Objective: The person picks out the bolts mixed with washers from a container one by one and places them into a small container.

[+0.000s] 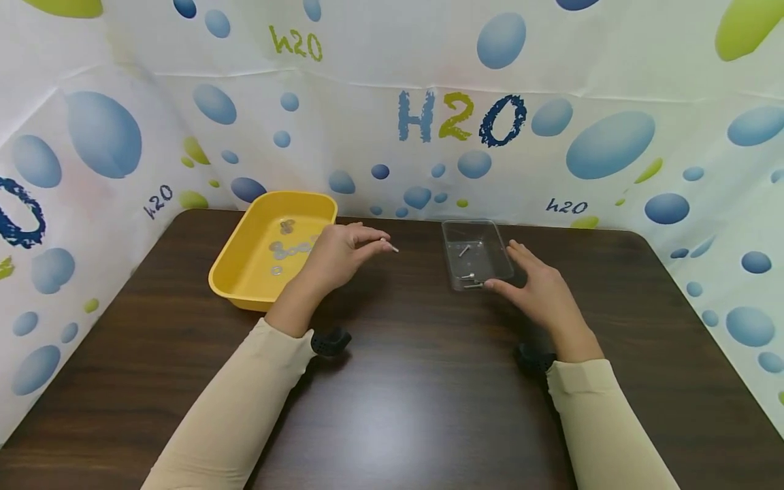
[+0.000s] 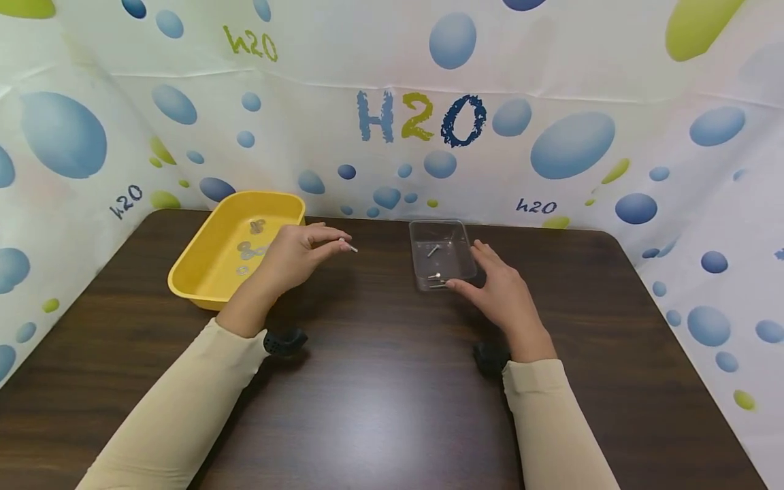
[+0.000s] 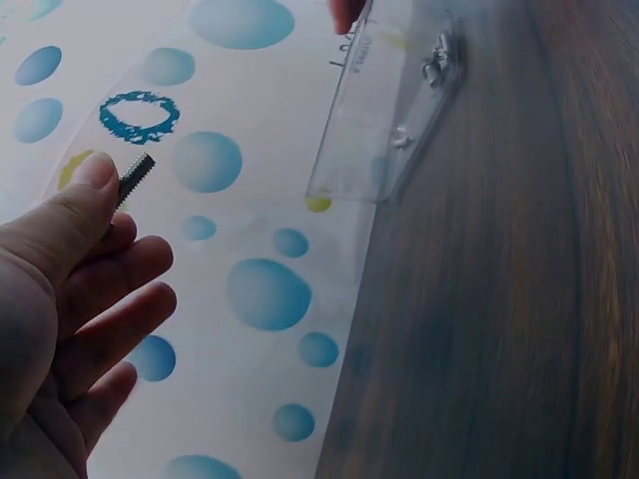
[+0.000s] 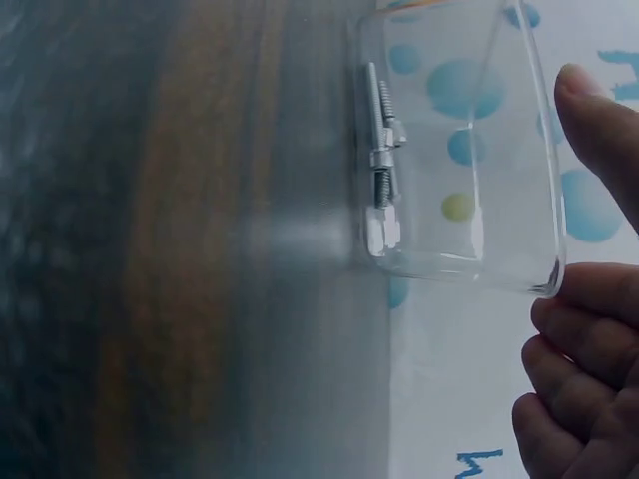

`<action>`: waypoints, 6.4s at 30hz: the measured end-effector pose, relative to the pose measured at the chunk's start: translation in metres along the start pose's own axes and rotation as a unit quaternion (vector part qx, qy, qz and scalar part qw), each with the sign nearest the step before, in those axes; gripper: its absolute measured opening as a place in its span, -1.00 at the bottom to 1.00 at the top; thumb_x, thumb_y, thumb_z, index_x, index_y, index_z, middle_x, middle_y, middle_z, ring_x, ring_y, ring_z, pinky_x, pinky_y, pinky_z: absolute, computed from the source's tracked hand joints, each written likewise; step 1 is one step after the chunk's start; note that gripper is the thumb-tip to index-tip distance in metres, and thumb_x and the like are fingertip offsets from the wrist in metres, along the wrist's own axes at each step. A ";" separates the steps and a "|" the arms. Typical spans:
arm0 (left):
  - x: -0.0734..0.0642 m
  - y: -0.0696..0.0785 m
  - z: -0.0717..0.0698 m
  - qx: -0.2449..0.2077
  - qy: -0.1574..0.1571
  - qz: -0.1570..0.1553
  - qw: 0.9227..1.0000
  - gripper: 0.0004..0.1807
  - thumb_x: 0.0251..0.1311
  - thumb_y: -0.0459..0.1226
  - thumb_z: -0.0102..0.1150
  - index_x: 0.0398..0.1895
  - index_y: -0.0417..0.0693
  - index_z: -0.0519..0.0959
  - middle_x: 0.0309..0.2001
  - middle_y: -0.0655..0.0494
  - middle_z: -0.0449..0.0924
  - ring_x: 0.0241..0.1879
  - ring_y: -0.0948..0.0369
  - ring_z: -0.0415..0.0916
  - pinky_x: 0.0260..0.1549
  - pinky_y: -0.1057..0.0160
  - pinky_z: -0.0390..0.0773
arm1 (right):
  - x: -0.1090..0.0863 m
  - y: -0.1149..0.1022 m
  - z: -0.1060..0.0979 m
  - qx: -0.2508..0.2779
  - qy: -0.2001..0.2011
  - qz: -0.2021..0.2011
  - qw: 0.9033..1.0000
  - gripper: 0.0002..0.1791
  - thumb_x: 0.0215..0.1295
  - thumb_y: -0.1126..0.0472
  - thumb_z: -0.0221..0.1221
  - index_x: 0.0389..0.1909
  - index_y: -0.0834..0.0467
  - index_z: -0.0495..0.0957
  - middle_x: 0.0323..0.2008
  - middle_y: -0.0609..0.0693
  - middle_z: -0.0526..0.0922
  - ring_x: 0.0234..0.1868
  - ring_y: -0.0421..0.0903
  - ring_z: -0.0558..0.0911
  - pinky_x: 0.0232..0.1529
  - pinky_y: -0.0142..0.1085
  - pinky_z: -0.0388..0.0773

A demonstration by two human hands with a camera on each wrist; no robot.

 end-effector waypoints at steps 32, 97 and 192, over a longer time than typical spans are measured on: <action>0.055 0.049 0.104 0.000 -0.066 0.056 0.996 -0.69 0.23 -0.05 0.27 -0.10 -0.02 0.75 0.01 0.04 0.71 0.27 -0.02 0.47 0.41 0.04 0.21 | 0.011 0.004 0.008 0.024 -0.015 0.002 1.000 -0.11 0.26 -0.30 0.18 0.46 0.15 0.26 0.48 0.04 0.23 0.47 0.14 0.25 0.38 0.14 0.22; 0.050 0.051 0.105 0.123 -0.106 0.015 0.987 -0.42 0.31 0.04 0.18 0.32 0.00 0.48 0.33 0.10 0.47 0.32 0.13 0.40 0.30 0.10 0.39 | 0.010 -0.003 0.010 0.022 -0.006 0.004 1.000 -0.06 0.21 -0.36 0.17 0.47 0.12 0.24 0.49 0.05 0.22 0.47 0.16 0.24 0.37 0.17 0.22; 0.026 -0.128 -0.083 0.306 -0.301 -0.187 0.883 -0.65 0.33 -0.34 0.15 0.15 -0.24 0.52 0.05 -0.15 0.56 -0.06 0.00 0.48 0.08 -0.02 0.50 | 0.020 -0.259 0.141 0.045 -0.047 -0.210 0.976 -0.23 0.33 -0.26 0.13 0.41 0.12 0.34 0.49 -0.04 0.22 0.51 -0.15 0.17 0.41 -0.17 0.27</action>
Point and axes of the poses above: each hand's wrist, its own x-axis towards the middle knuckle, its own z-axis out of the palm, y = z × x, the point moved 5 cm from there along x, towards the middle knuckle
